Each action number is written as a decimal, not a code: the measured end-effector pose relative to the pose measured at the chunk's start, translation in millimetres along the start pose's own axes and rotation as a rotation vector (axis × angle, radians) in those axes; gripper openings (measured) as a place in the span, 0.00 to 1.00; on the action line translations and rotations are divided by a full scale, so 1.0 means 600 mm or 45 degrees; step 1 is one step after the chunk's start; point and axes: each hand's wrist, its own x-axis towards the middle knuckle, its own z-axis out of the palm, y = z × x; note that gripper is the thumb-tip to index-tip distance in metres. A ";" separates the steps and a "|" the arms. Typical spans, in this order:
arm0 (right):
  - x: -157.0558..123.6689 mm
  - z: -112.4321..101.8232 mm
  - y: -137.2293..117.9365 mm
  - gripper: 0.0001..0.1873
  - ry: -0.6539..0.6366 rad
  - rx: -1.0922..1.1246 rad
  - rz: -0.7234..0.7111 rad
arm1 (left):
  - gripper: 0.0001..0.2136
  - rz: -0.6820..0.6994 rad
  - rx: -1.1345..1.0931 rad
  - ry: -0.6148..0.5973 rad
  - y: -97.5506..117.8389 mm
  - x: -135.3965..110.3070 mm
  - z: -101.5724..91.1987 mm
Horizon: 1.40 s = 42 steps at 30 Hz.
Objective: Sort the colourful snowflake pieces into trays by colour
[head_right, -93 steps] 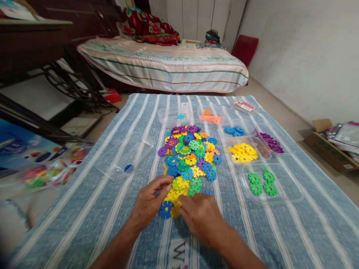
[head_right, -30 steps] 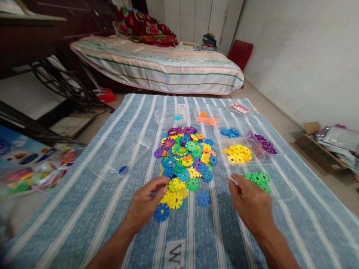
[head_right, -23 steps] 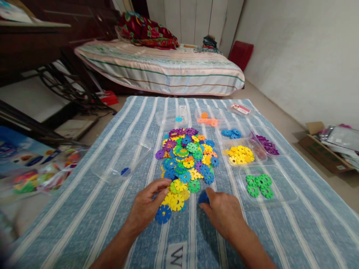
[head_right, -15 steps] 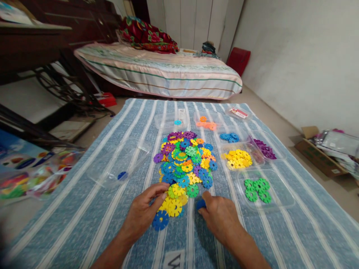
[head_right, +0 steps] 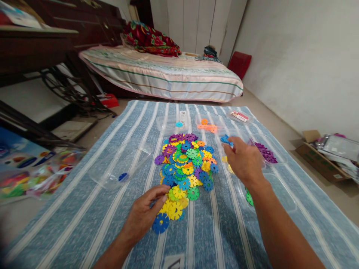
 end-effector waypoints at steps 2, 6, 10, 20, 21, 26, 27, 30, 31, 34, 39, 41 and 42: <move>-0.029 0.008 -0.014 0.17 -0.234 0.061 -0.137 | 0.09 0.004 0.002 0.000 0.000 0.000 0.000; -0.102 0.032 -0.038 0.13 -0.687 -0.046 -0.292 | 0.09 0.003 0.014 -0.002 0.000 -0.001 0.000; -0.135 0.051 -0.047 0.17 -0.767 -0.168 -0.186 | 0.09 -0.002 0.016 -0.011 0.000 -0.001 0.001; -0.140 0.040 -0.054 0.15 -0.834 -0.202 -0.250 | 0.09 0.008 0.012 -0.003 0.001 0.000 0.000; -0.137 0.037 -0.052 0.16 -0.817 -0.205 -0.269 | 0.09 0.007 0.013 -0.001 0.001 0.000 0.000; -0.065 0.017 -0.036 0.19 -0.635 -0.310 -0.256 | 0.09 0.002 0.018 0.013 0.003 0.001 0.000; -0.040 0.012 -0.031 0.19 -0.568 -0.338 -0.214 | 0.09 0.003 0.019 0.010 0.003 0.001 0.000; 0.025 -0.001 -0.016 0.20 -0.316 -0.383 -0.008 | 0.09 0.018 0.020 -0.003 0.002 0.000 0.000; 0.037 -0.003 -0.014 0.21 -0.249 -0.376 0.047 | 0.09 0.023 0.020 -0.007 0.002 0.000 0.000; 0.032 -0.001 -0.022 0.23 -0.249 -0.300 0.061 | 0.09 0.015 0.020 -0.020 0.002 -0.001 0.000; -0.065 0.032 -0.059 0.18 -0.678 -0.145 -0.176 | 0.09 0.001 0.022 -0.002 0.004 -0.001 0.000; -0.099 0.047 -0.065 0.17 -0.765 -0.130 -0.194 | 0.09 0.011 0.025 0.004 0.005 0.000 0.000; -0.112 0.053 -0.065 0.17 -0.783 -0.132 -0.184 | 0.09 0.016 0.027 0.006 0.005 0.000 0.000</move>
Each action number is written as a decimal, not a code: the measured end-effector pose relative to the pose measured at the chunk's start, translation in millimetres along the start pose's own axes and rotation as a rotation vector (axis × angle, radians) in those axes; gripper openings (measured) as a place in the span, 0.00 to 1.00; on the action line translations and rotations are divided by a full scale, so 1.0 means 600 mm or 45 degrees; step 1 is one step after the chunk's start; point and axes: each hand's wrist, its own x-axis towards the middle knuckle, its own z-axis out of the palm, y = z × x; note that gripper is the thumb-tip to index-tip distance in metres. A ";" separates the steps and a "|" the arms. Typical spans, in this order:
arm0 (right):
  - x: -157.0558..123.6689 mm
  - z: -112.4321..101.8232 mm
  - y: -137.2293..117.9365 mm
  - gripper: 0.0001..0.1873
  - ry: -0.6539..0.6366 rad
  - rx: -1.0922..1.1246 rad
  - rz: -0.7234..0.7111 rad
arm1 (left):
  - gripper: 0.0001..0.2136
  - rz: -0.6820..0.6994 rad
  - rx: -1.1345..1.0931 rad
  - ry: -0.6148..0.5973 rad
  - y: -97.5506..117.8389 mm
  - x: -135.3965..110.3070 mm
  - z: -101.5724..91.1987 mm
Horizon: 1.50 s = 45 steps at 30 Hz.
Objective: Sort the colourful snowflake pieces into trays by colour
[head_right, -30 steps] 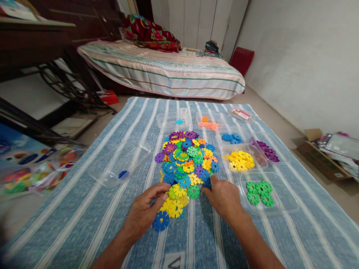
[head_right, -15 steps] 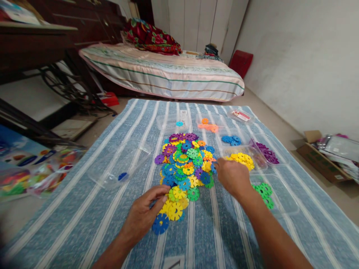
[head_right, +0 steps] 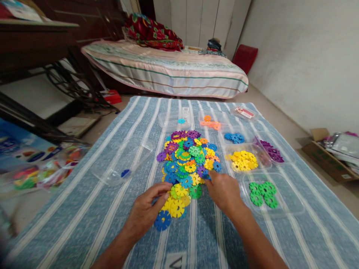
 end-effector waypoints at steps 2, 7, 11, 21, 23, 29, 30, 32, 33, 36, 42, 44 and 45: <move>-0.007 0.017 -0.002 0.19 -0.004 -0.001 0.033 | 0.08 0.011 0.002 0.004 0.000 0.000 0.000; -0.007 0.032 -0.003 0.19 0.064 -0.044 0.049 | 0.09 0.017 0.002 0.007 0.000 0.000 0.001; -0.006 0.043 -0.002 0.15 0.176 -0.063 -0.008 | 0.08 0.020 0.000 0.006 0.000 0.000 0.001; -0.006 0.029 0.024 0.14 0.605 -0.116 -0.126 | 0.09 0.018 -0.001 -0.010 -0.001 -0.002 0.000; 0.017 -0.007 0.039 0.14 0.639 -0.174 -0.091 | 0.09 0.014 -0.002 -0.020 -0.002 -0.002 0.000; 0.087 -0.099 0.086 0.18 0.974 -0.174 0.281 | 0.09 0.012 0.002 -0.011 0.000 -0.001 0.000; 0.085 -0.096 0.082 0.18 0.997 -0.120 0.238 | 0.09 0.012 -0.001 -0.005 0.001 -0.001 0.000; 0.064 -0.071 0.061 0.17 0.927 0.023 -0.037 | 0.09 0.012 -0.008 0.001 0.003 -0.001 0.000; 0.047 -0.052 0.044 0.17 0.844 0.105 -0.238 | 0.09 0.012 -0.012 0.001 0.004 -0.001 0.000; -0.014 0.011 -0.011 0.14 0.542 0.293 -0.750 | 0.09 0.015 -0.020 -0.001 0.003 -0.002 0.001; -0.074 0.068 -0.072 0.13 0.287 0.149 -0.886 | 0.09 0.006 -0.010 -0.007 0.002 -0.002 0.002; -0.075 0.070 -0.074 0.14 0.274 0.132 -0.869 | 0.09 0.003 -0.010 -0.004 0.003 -0.002 0.002; -0.074 0.069 -0.074 0.14 0.257 0.139 -0.865 | 0.09 0.003 -0.011 -0.003 0.003 -0.002 0.002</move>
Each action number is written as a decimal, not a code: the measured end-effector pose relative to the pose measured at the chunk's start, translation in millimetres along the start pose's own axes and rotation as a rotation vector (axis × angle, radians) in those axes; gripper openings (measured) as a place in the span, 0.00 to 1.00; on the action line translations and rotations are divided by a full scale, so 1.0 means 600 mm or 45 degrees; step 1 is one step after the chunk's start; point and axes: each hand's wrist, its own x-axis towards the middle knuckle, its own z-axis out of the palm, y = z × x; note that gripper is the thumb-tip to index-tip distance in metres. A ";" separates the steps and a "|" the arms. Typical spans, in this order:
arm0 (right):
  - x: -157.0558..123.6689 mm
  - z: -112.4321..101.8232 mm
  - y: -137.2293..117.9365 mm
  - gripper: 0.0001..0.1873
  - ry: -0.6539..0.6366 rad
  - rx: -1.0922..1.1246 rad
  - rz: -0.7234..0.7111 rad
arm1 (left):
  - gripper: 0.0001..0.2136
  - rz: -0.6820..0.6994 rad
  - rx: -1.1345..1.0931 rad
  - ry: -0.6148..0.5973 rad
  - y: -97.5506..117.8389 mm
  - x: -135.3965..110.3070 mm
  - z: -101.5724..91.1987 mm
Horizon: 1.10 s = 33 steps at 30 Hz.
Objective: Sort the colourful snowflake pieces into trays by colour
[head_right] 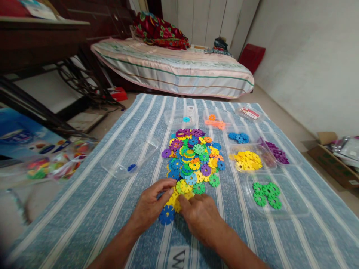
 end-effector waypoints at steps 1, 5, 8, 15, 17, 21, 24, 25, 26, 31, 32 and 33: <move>0.000 -0.001 0.001 0.13 -0.020 0.019 0.010 | 0.09 0.002 0.001 0.001 0.000 0.000 0.000; -0.001 -0.007 -0.001 0.09 -0.107 0.145 0.121 | 0.09 0.015 0.017 -0.008 -0.003 0.001 -0.001; -0.006 -0.013 -0.004 0.04 -0.095 0.326 0.242 | 0.09 0.027 0.024 -0.012 -0.005 0.001 -0.002; -0.029 -0.083 0.079 0.13 0.315 0.303 0.528 | 0.09 0.021 0.017 -0.006 0.000 0.002 -0.002; -0.036 -0.107 0.121 0.15 0.605 -0.087 0.827 | 0.09 0.008 0.011 -0.002 0.002 0.002 -0.002; -0.043 -0.110 0.147 0.17 0.745 -0.278 0.930 | 0.09 -0.010 0.001 0.008 0.003 0.000 -0.001; -0.035 -0.071 0.104 0.15 0.511 0.011 0.531 | 0.10 -0.027 -0.016 0.054 -0.001 -0.003 0.003; -0.030 -0.057 0.084 0.15 0.408 0.083 0.410 | 0.10 -0.035 -0.024 0.070 -0.003 -0.004 0.005; -0.024 -0.044 0.064 0.15 0.318 0.129 0.312 | 0.11 -0.044 -0.036 0.083 -0.006 -0.005 0.006; 0.013 -0.015 -0.005 0.15 0.025 0.158 0.029 | 0.13 -0.111 -0.169 0.129 -0.020 -0.006 0.010; 0.019 -0.015 -0.011 0.16 -0.029 0.150 0.000 | 0.13 -0.120 -0.195 0.132 -0.021 -0.005 0.010; 0.025 -0.015 -0.015 0.17 -0.079 0.138 -0.018 | 0.13 -0.128 -0.214 0.135 -0.021 -0.005 0.010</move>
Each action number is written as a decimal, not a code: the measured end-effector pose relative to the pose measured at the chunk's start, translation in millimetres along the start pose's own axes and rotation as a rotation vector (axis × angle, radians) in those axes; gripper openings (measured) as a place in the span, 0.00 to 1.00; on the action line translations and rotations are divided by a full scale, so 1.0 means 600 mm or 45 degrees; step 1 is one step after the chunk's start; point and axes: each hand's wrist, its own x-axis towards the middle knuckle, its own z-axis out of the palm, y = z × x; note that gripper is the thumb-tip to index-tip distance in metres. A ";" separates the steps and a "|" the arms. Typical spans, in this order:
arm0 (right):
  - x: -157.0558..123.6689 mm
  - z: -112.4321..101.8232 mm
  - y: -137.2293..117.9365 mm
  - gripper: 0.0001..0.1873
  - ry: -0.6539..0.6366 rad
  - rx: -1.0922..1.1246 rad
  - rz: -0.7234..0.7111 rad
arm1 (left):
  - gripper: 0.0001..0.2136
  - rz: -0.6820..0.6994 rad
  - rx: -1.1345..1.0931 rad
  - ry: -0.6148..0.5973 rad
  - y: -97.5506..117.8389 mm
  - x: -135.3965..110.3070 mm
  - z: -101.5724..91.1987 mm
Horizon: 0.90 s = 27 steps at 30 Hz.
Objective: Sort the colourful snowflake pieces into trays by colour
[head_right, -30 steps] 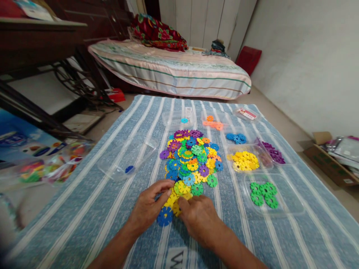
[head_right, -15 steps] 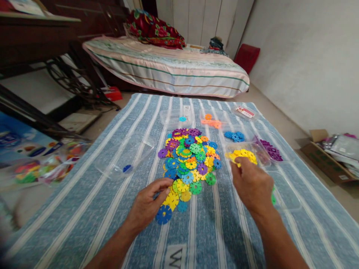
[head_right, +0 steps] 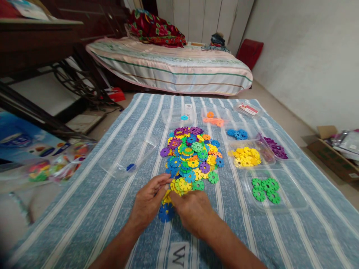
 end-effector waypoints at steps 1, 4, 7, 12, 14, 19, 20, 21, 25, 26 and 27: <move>0.004 -0.001 -0.003 0.18 -0.048 -0.015 -0.005 | 0.13 -0.006 -0.012 0.000 0.000 0.000 0.000; 0.010 -0.005 -0.006 0.18 -0.143 -0.046 0.019 | 0.12 -0.020 -0.012 -0.006 0.005 0.000 0.000; 0.010 -0.010 -0.007 0.17 -0.175 -0.016 0.031 | 0.12 -0.032 0.023 -0.009 0.009 -0.001 0.000; 0.006 -0.012 -0.007 0.12 -0.163 0.097 0.139 | 0.10 0.004 0.100 -0.015 0.012 0.000 -0.002; 0.002 -0.009 -0.005 0.08 -0.135 0.163 0.228 | 0.10 0.017 0.117 -0.018 0.013 0.001 -0.003; -0.011 0.004 0.004 0.04 -0.038 0.465 0.407 | 0.10 0.016 0.112 -0.028 0.016 0.001 -0.002; -0.014 0.005 0.006 0.04 -0.020 0.534 0.429 | 0.10 0.018 0.112 -0.029 0.017 0.001 -0.002; -0.017 0.005 0.008 0.05 0.001 0.595 0.442 | 0.10 0.021 0.112 -0.030 0.017 0.001 -0.002; -0.031 -0.015 0.024 0.10 0.117 0.770 0.465 | 0.09 0.024 0.108 -0.039 0.016 0.002 -0.003; -0.035 -0.025 0.033 0.11 0.155 0.787 0.480 | 0.09 0.023 0.108 -0.040 0.015 0.002 -0.003; -0.040 -0.038 0.046 0.12 0.201 0.782 0.503 | 0.09 0.022 0.109 -0.039 0.014 0.002 -0.003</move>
